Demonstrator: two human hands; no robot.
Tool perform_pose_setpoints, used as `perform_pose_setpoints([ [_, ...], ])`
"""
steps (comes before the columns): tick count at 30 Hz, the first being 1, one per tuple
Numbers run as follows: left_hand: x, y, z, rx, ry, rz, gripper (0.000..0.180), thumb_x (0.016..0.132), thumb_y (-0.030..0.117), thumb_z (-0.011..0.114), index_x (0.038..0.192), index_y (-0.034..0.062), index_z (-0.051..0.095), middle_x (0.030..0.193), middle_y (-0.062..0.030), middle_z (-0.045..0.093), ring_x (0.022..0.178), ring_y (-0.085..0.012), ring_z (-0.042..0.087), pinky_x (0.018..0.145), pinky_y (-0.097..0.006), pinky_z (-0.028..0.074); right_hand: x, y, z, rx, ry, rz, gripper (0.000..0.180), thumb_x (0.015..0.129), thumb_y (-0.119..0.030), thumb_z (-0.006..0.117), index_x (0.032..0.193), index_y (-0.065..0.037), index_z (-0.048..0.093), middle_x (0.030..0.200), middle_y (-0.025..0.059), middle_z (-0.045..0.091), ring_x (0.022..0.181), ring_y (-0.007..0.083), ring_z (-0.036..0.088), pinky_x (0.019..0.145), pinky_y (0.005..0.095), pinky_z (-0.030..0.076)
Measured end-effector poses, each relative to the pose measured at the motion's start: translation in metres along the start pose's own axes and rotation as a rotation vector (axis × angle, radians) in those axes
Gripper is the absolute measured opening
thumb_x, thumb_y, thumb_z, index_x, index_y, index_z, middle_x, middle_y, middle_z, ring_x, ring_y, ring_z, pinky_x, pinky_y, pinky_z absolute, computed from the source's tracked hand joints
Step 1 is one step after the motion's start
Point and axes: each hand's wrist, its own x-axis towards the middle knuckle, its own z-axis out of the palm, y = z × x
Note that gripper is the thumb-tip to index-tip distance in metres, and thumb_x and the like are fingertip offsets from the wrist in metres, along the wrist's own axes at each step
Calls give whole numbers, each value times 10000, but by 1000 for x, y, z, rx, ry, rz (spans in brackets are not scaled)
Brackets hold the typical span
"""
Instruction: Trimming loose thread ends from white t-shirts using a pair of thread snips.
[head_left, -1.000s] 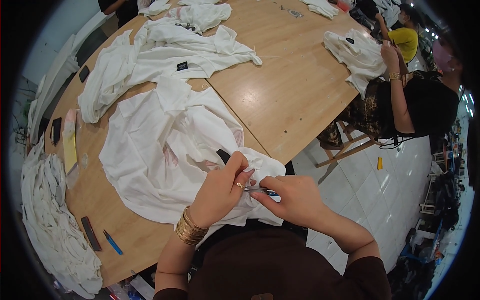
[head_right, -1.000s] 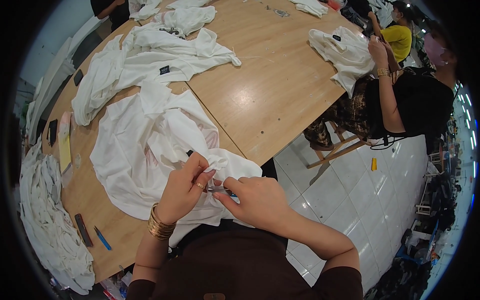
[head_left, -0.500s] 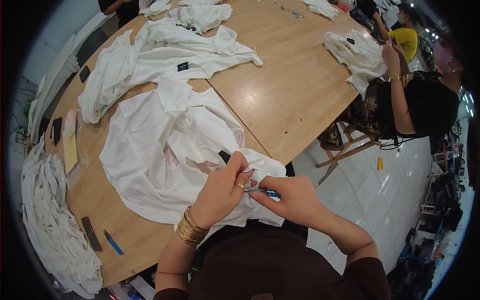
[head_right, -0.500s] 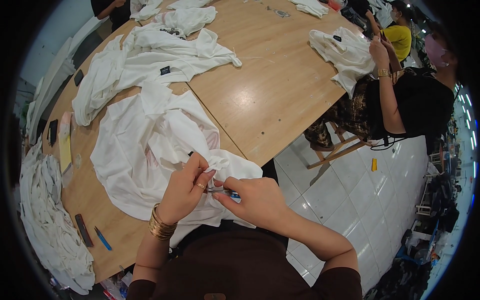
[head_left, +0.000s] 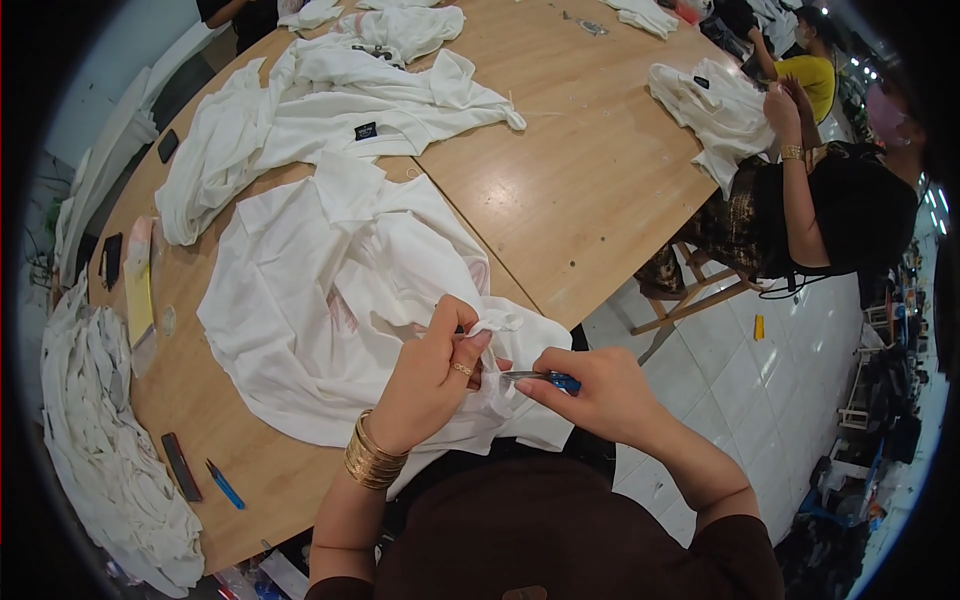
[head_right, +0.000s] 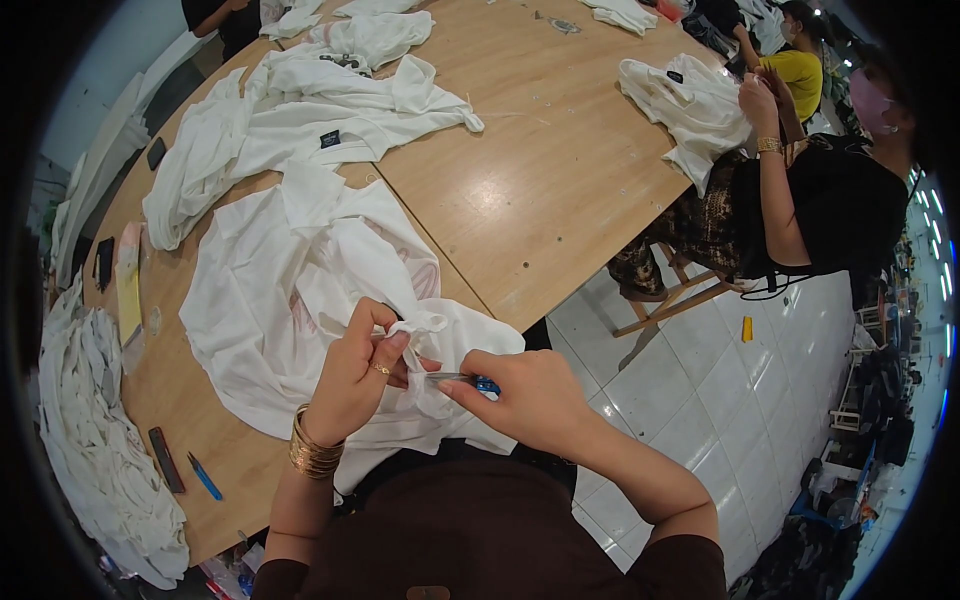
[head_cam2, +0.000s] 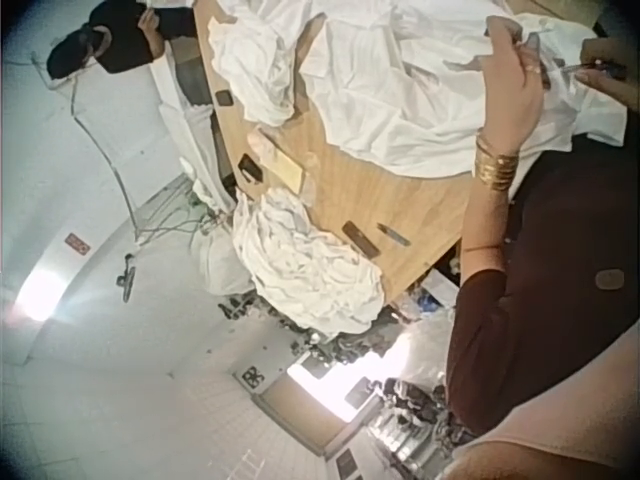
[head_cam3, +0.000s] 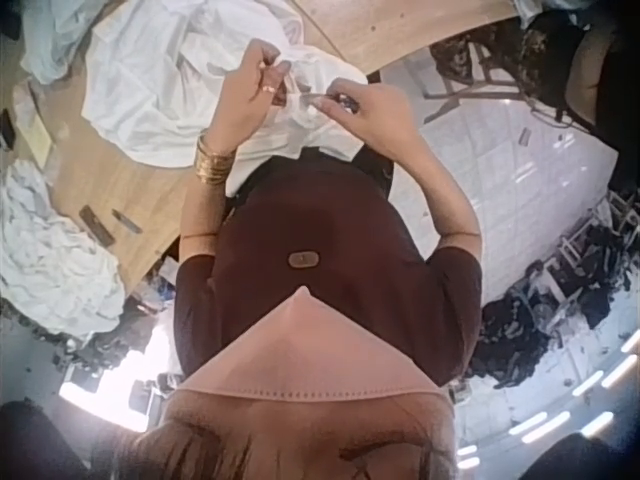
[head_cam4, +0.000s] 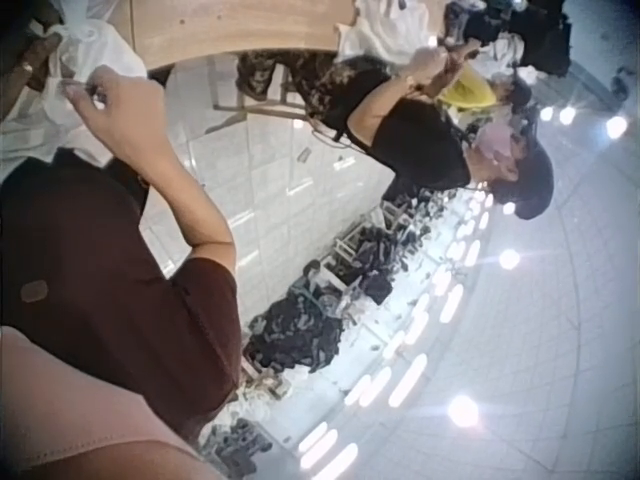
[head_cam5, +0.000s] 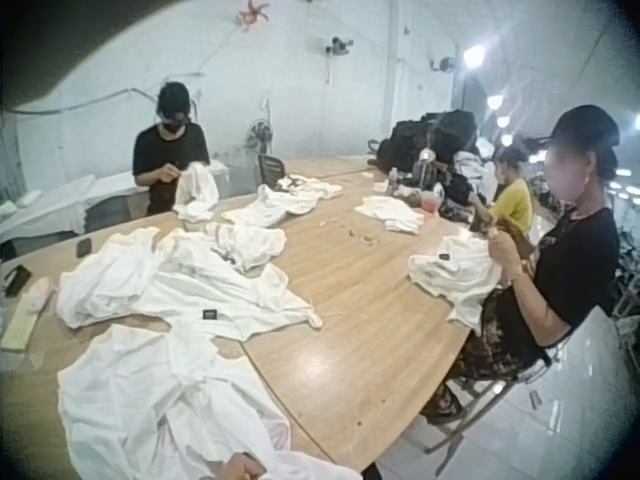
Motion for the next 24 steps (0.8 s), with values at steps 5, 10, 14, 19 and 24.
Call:
perform_pose_setpoints([
  [5,-3,3,0,-1,-8,50,101,963,113,456,975,37,390,690,-121,624,639,-196,658,571,-301,486,2,-2,-1,26,-48,21,285,838,-381,638,818,-97,653,555,86,552,508,275,566,489,346,421],
  [10,-5,8,-3,128,-48,75,89,956,102,465,987,47,402,796,-141,670,790,-262,688,637,-329,493,3,1,0,31,-70,0,295,849,-396,622,837,-104,663,560,78,561,503,273,561,491,338,421],
  [14,-5,5,-4,147,-70,91,93,954,105,469,994,48,407,823,-155,672,781,-295,679,643,-344,492,6,-1,-1,57,-114,35,382,867,-460,573,803,-91,648,552,86,557,539,287,586,519,367,442],
  [19,-5,-2,-3,154,-55,141,103,956,113,470,982,43,400,726,-143,641,696,-310,656,615,-343,485,9,5,4,209,-191,73,384,851,-481,589,843,-105,666,565,80,554,538,251,572,532,334,433],
  [24,-5,-4,-3,77,16,60,117,959,126,472,978,42,392,663,-135,597,595,-282,614,569,-321,466,8,6,12,259,-148,20,355,831,-440,640,857,-87,667,607,80,579,536,216,575,530,306,440],
])
